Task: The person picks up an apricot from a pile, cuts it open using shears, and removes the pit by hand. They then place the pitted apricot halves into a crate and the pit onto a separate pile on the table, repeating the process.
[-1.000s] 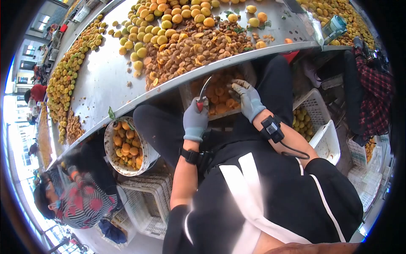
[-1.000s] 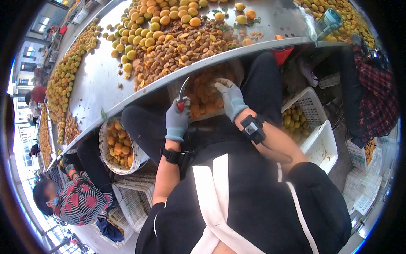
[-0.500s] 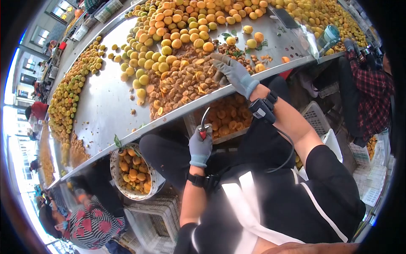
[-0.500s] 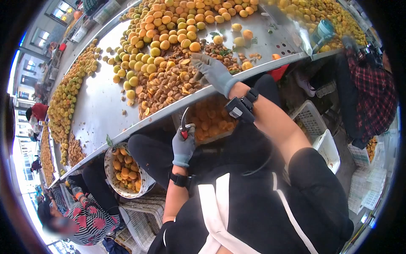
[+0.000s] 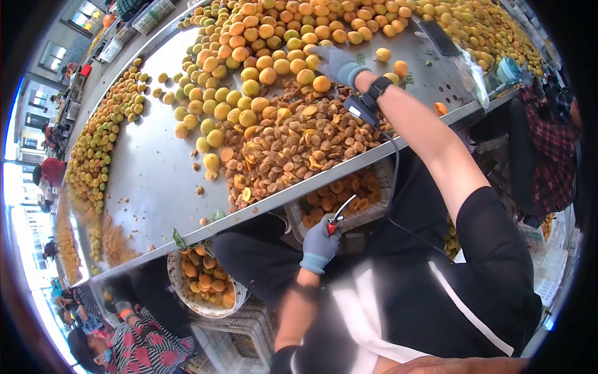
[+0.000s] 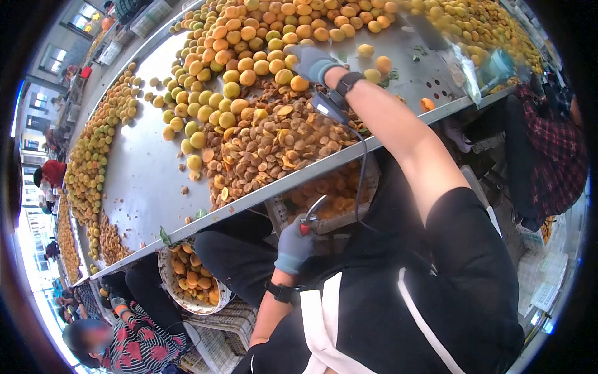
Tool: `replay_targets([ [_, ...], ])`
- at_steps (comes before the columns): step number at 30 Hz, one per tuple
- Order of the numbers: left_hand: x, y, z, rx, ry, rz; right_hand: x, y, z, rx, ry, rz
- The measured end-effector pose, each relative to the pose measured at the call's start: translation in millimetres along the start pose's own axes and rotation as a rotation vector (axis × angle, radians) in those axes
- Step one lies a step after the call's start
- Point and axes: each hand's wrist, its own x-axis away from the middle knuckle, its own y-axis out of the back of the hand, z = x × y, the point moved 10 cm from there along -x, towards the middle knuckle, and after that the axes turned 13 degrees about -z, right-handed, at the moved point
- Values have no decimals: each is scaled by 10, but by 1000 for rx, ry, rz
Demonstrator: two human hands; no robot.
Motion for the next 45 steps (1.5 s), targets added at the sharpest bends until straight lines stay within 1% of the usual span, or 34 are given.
replay_targets([
  [1,3,-18,2,-15,7,30,-88,-155,-98,-5,-2,10],
  [3,-7,-15,45,-35,27,46,-195,-442,-109,162,77,78],
  [4,-11,-16,57,-26,19,58,-207,-518,-168,279,42,156],
  [5,-13,-22,63,-14,11,70,-217,-518,-158,277,43,163],
  [7,-28,7,53,-24,30,68,-194,-392,-242,335,-90,111],
  [8,-29,12,50,-33,37,70,-194,-339,-252,317,-29,24],
  [9,-26,0,64,-29,37,72,-159,-298,-288,321,-30,24],
  [11,-19,-29,55,-27,-2,56,-90,-48,-331,-127,-101,-140],
  [12,-18,-30,40,-23,-5,56,22,59,-314,-122,-100,-142],
  [13,-26,4,-1,23,-23,30,269,2,-273,-622,-290,42],
  [14,-22,37,-44,68,-38,4,581,-30,-64,-1120,-477,236],
  [15,-20,38,-68,69,-40,6,830,99,162,-1302,-560,228],
  [16,-21,72,-75,173,2,-25,1073,114,238,-1393,-566,330],
  [17,-15,100,-85,276,47,-54,1325,212,447,-1513,-638,368],
  [18,-17,151,-180,268,23,-77,1568,325,625,-1585,-638,392],
  [19,6,170,-255,265,30,-74,1801,425,706,-1492,-711,300],
  [21,30,215,-349,386,80,-90,2247,445,916,-1683,-731,520],
  [22,51,208,-332,321,49,-76,2416,493,966,-1612,-714,517],
  [23,90,203,-319,317,59,-79,2573,543,1009,-1540,-696,512],
  [25,148,293,-491,195,-118,-150,2825,580,964,-1334,-620,431],
  [27,240,315,-581,156,-128,-138,2960,673,1054,-1288,-454,411],
  [28,277,342,-679,96,-169,-148,3039,705,1091,-1292,-453,415],
  [29,314,364,-765,34,-212,-159,3134,696,1121,-1395,-562,442],
  [30,342,372,-804,30,-214,-163,3213,682,1153,-1495,-670,467],
  [32,400,397,-926,-127,-302,-212,3238,747,1240,-1516,-626,432],
  [33,425,401,-946,-129,-304,-216,3235,798,1275,-1533,-590,396],
  [35,469,440,-1021,-233,-360,-274,3251,846,1308,-1561,-584,374],
  [40,556,399,-1055,-267,-345,-253,3275,967,1392,-1621,-581,348],
  [42,624,390,-1063,-264,-334,-240,3360,945,1427,-1718,-680,362],
  [43,615,367,-1026,-293,-307,-229,3362,947,1435,-1719,-679,366],
  [45,605,361,-1014,-323,-282,-219,3379,920,1451,-1819,-769,393],
])
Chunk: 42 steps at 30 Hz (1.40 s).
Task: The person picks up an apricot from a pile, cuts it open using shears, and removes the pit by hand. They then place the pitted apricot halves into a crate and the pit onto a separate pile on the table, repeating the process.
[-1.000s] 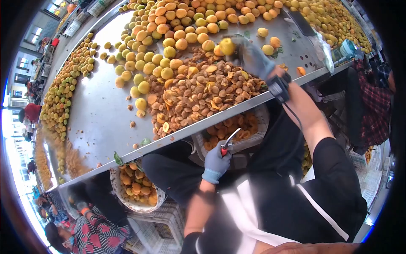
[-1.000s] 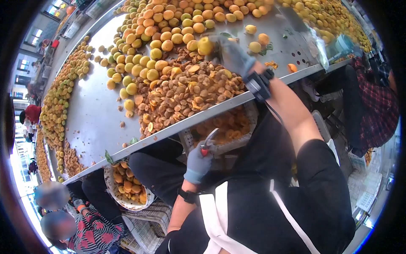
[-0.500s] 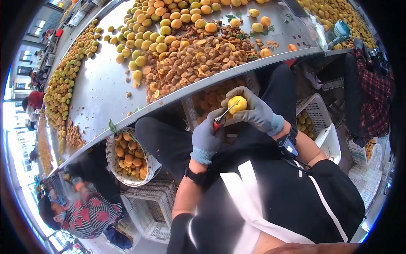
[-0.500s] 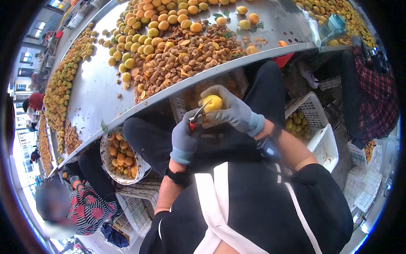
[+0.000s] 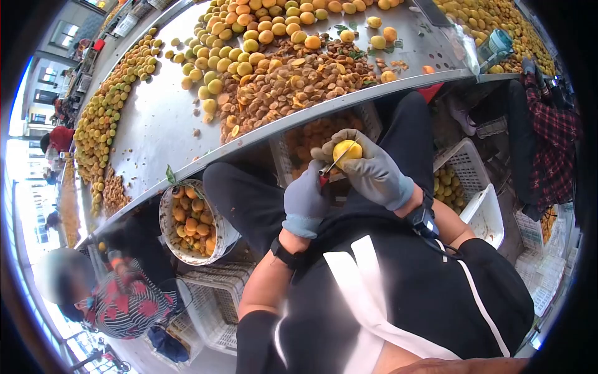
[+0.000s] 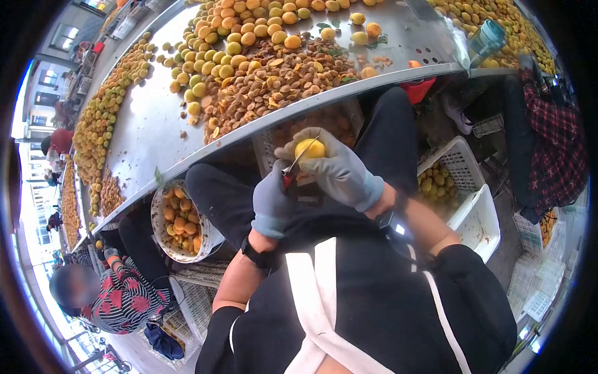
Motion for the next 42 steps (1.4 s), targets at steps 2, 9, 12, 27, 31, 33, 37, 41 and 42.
replay_targets([
  [2,2,8,-23,59,25,20,-60,85,17,252,41,-67],
  [9,15,-187,102,113,117,113,-166,253,-57,237,74,-150],
  [12,-47,-129,99,168,134,70,-190,156,-126,-72,31,-67],
  [27,-68,-125,182,84,129,112,-211,209,-145,344,125,-34],
  [31,-42,-169,174,58,121,109,-229,440,-100,238,143,-178],
  [33,-21,-160,145,87,121,97,-202,449,-192,-16,7,-168],
  [37,-42,-117,166,17,166,129,-198,355,-145,94,35,-175],
  [41,-63,-141,133,-19,120,124,-169,409,11,319,235,-297],
  [42,-65,-140,125,-18,119,121,-168,446,26,321,237,-295],
])
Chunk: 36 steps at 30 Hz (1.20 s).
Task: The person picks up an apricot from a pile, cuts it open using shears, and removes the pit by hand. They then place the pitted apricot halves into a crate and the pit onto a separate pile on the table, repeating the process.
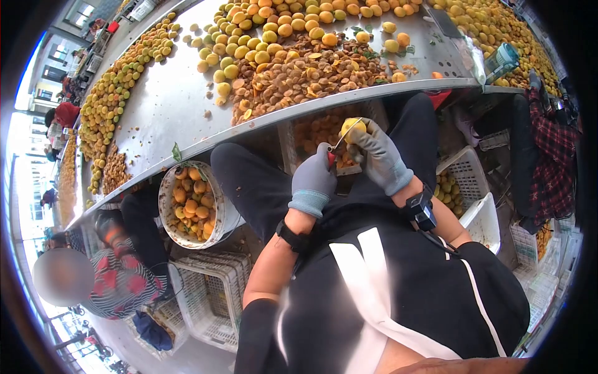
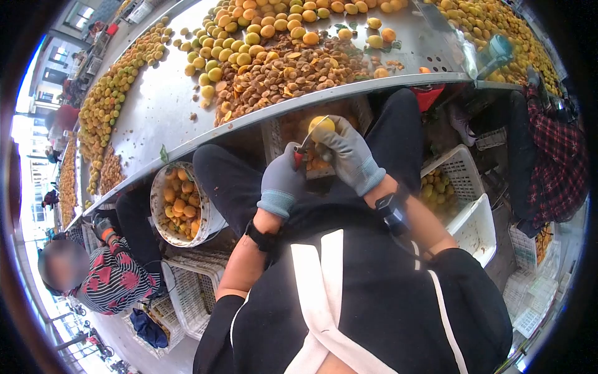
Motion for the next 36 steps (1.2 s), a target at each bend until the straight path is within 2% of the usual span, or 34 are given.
replay_targets([
  [2,7,29,-15,-25,-13,-35,71,-88,-225,-270,-326,185],
  [6,4,49,17,-78,2,-43,126,-223,-94,-206,-223,164],
  [8,4,24,25,-119,-25,-53,31,-52,-98,16,-79,-7],
  [9,2,33,12,-119,-26,-54,24,-16,-116,16,-78,-7],
  [11,-4,62,-10,-138,-27,-57,60,-65,-183,-145,-192,137],
  [14,8,113,-42,-125,-59,-118,164,-152,-122,-51,-249,250],
  [18,4,96,-17,-130,-94,-143,184,-192,-101,7,-209,151],
  [20,14,104,-57,-145,-95,-127,151,-165,146,433,182,35],
  [21,33,97,-59,-145,-104,-132,146,-137,120,431,192,33],
  [23,23,111,-62,-112,-115,-174,114,-129,257,607,451,49],
  [24,25,139,-82,-113,-126,-179,149,-148,344,602,462,46],
  [26,34,176,-103,-99,-132,-184,233,-196,63,332,-114,172],
  [27,31,168,-94,-106,-132,-177,273,-202,15,229,-221,188],
  [28,34,157,-89,-105,-135,-178,273,-203,17,229,-218,187],
  [31,40,149,-55,-92,-151,-215,197,-208,-51,219,-176,188],
  [33,27,83,-25,-63,-149,-180,72,-166,220,622,391,65],
  [36,38,78,-59,72,-150,-177,112,-182,230,485,379,62],
])
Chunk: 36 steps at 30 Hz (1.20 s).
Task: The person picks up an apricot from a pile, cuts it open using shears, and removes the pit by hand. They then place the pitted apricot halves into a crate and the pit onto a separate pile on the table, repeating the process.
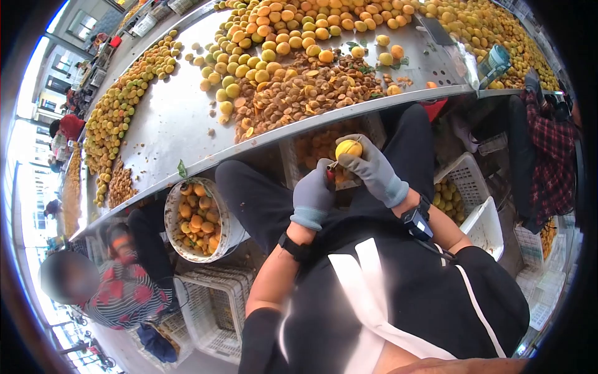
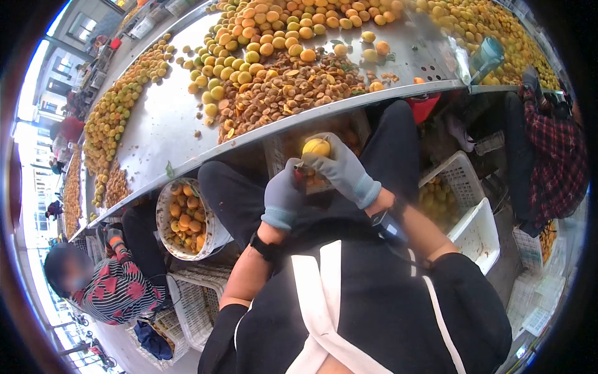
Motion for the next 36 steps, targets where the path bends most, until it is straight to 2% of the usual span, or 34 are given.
replay_targets([
  [1,2,-8,-2,1,2,7,6,37,26,0,-6,-3],
  [3,14,-13,-34,86,-9,8,78,30,-230,-261,-413,84],
  [4,37,-35,-17,90,-6,17,31,89,-286,-259,-422,78],
  [6,111,-163,280,638,461,83,-118,100,-360,-638,-545,44],
  [7,103,-121,307,729,533,43,-151,90,-390,-720,-618,12],
  [10,-1,68,219,779,585,-16,-63,49,-302,-753,-668,58],
  [12,-53,89,170,779,551,-25,-46,-14,-374,-800,-700,134],
  [14,-154,204,-24,661,283,-101,5,-88,-410,-850,-732,207],
  [16,-152,136,-32,664,281,-74,-18,-64,-393,-554,-568,157],
  [17,-142,103,-38,670,278,-49,31,-125,-538,-663,-698,197],
  [18,-144,113,-44,667,283,-46,46,-149,-506,-666,-704,196],
  [20,-139,73,-3,576,370,23,88,-75,-560,-576,-819,13],
  [23,-227,95,64,504,348,-28,94,-150,-687,-685,-946,43],
  [27,-406,122,428,274,407,-34,11,-85,-710,-666,-938,-15],
  [30,-520,113,610,221,353,-107,-71,-74,-759,-684,-912,25],
  [31,-549,129,633,48,321,-100,-73,-73,-794,-703,-915,24],
  [32,-584,115,654,44,321,-94,-85,-59,-830,-722,-921,18],
  [34,-573,-24,770,97,466,-2,-91,-59,-855,-717,-963,27],
  [36,-614,-94,667,139,423,20,-174,-115,-708,-906,-910,51],
])
